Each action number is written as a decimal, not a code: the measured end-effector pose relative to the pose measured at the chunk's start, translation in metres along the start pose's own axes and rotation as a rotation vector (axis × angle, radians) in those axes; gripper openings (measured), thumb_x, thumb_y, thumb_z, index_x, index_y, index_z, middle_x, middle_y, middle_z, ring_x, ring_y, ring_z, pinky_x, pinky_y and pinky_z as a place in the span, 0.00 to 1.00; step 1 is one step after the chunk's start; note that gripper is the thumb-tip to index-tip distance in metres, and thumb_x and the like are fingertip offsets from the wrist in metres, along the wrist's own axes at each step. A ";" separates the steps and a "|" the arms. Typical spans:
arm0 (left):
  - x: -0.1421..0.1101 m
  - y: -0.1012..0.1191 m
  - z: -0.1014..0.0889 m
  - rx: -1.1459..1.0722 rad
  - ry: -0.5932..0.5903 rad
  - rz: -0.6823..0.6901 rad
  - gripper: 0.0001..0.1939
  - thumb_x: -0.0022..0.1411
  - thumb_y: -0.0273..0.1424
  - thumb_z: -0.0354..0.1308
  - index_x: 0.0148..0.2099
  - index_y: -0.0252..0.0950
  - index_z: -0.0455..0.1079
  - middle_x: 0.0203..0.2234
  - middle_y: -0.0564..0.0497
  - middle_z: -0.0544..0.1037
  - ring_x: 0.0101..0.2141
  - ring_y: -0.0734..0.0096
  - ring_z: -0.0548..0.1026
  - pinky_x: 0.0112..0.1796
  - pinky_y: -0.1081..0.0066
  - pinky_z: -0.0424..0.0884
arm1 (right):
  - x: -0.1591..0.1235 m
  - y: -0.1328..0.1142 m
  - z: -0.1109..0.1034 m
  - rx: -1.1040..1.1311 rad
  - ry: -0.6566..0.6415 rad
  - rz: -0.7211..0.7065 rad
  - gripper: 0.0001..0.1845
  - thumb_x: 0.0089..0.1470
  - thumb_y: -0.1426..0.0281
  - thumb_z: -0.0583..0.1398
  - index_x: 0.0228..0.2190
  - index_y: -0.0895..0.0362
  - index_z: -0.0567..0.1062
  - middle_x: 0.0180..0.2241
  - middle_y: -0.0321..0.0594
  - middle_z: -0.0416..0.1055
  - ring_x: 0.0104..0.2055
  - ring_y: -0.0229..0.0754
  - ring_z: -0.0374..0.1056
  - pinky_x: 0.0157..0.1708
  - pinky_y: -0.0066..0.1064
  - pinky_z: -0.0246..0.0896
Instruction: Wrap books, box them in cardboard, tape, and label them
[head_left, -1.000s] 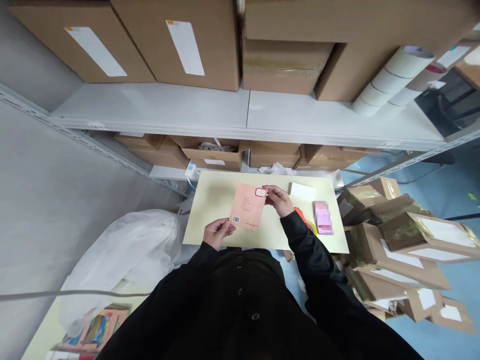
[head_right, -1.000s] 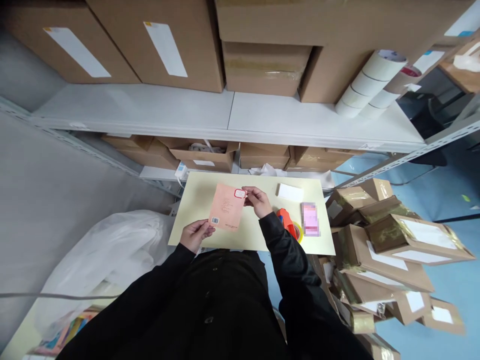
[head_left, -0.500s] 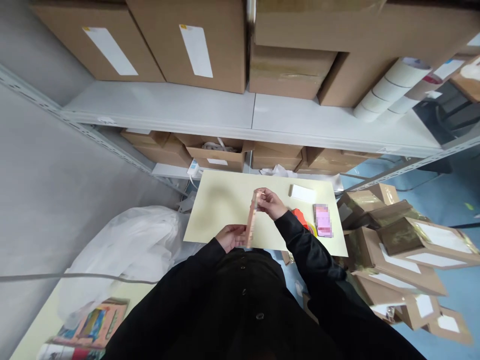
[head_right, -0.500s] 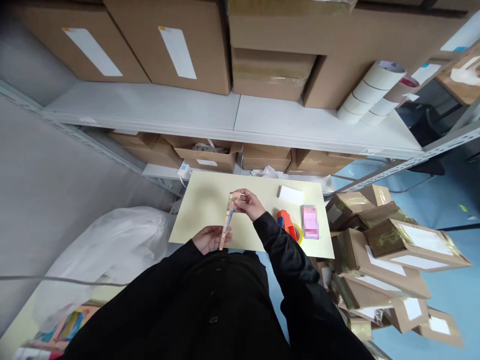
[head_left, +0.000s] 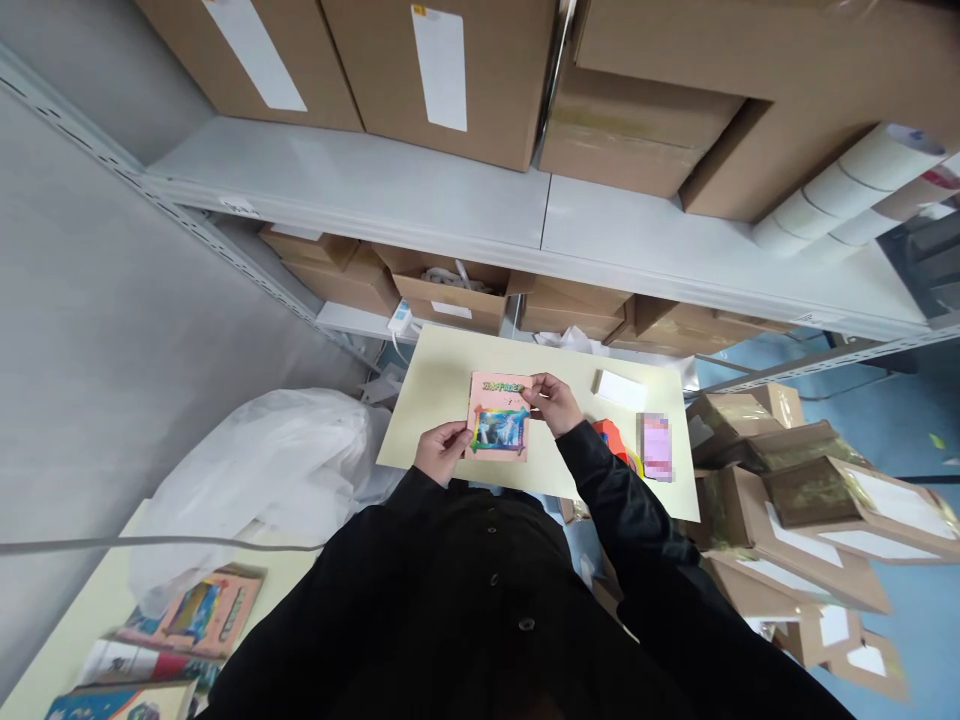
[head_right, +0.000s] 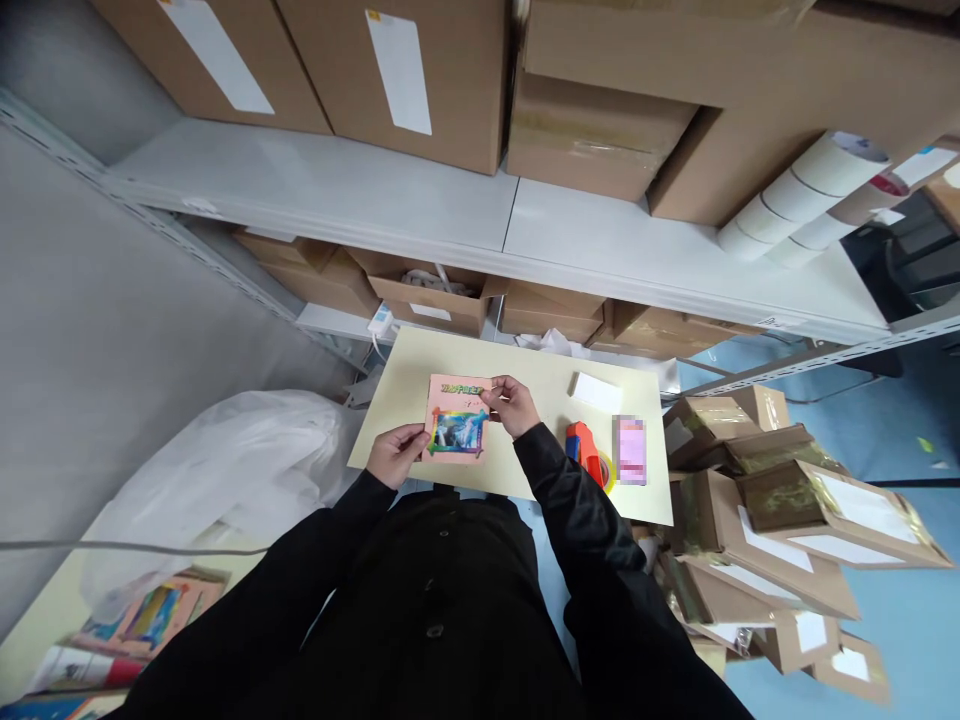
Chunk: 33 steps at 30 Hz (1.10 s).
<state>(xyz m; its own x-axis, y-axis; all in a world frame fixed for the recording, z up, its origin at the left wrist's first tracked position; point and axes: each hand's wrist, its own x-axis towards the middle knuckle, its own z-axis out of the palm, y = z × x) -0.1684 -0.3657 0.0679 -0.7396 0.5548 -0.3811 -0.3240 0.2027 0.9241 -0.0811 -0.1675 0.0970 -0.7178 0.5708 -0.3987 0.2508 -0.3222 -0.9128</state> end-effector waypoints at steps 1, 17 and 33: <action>0.001 0.000 -0.001 -0.005 0.005 -0.010 0.20 0.43 0.41 0.66 0.36 0.32 0.77 0.22 0.51 0.78 0.22 0.72 0.73 0.25 0.73 0.72 | 0.001 0.001 0.001 0.001 0.001 0.003 0.25 0.31 0.56 0.69 0.29 0.55 0.67 0.22 0.28 0.64 0.23 0.32 0.63 0.22 0.28 0.65; 0.041 -0.005 -0.028 -0.078 0.043 -0.143 0.28 0.45 0.45 0.64 0.45 0.30 0.76 0.16 0.56 0.71 0.19 0.79 0.69 0.25 0.75 0.74 | 0.032 0.016 0.039 0.068 0.099 0.067 0.26 0.33 0.54 0.68 0.33 0.54 0.69 0.27 0.31 0.68 0.27 0.34 0.66 0.25 0.28 0.67; 0.133 -0.037 -0.075 -0.041 0.114 -0.116 0.25 0.46 0.39 0.62 0.46 0.33 0.75 0.18 0.57 0.71 0.19 0.79 0.67 0.25 0.74 0.71 | 0.070 0.079 0.091 -0.109 -0.038 0.099 0.35 0.41 0.69 0.63 0.54 0.45 0.67 0.31 0.32 0.64 0.25 0.30 0.64 0.25 0.28 0.68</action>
<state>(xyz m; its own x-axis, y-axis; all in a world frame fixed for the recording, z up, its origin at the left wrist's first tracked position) -0.2992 -0.3596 -0.0191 -0.7574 0.4338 -0.4880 -0.4330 0.2258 0.8727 -0.1702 -0.2214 0.0048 -0.7092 0.5109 -0.4857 0.3892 -0.2907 -0.8741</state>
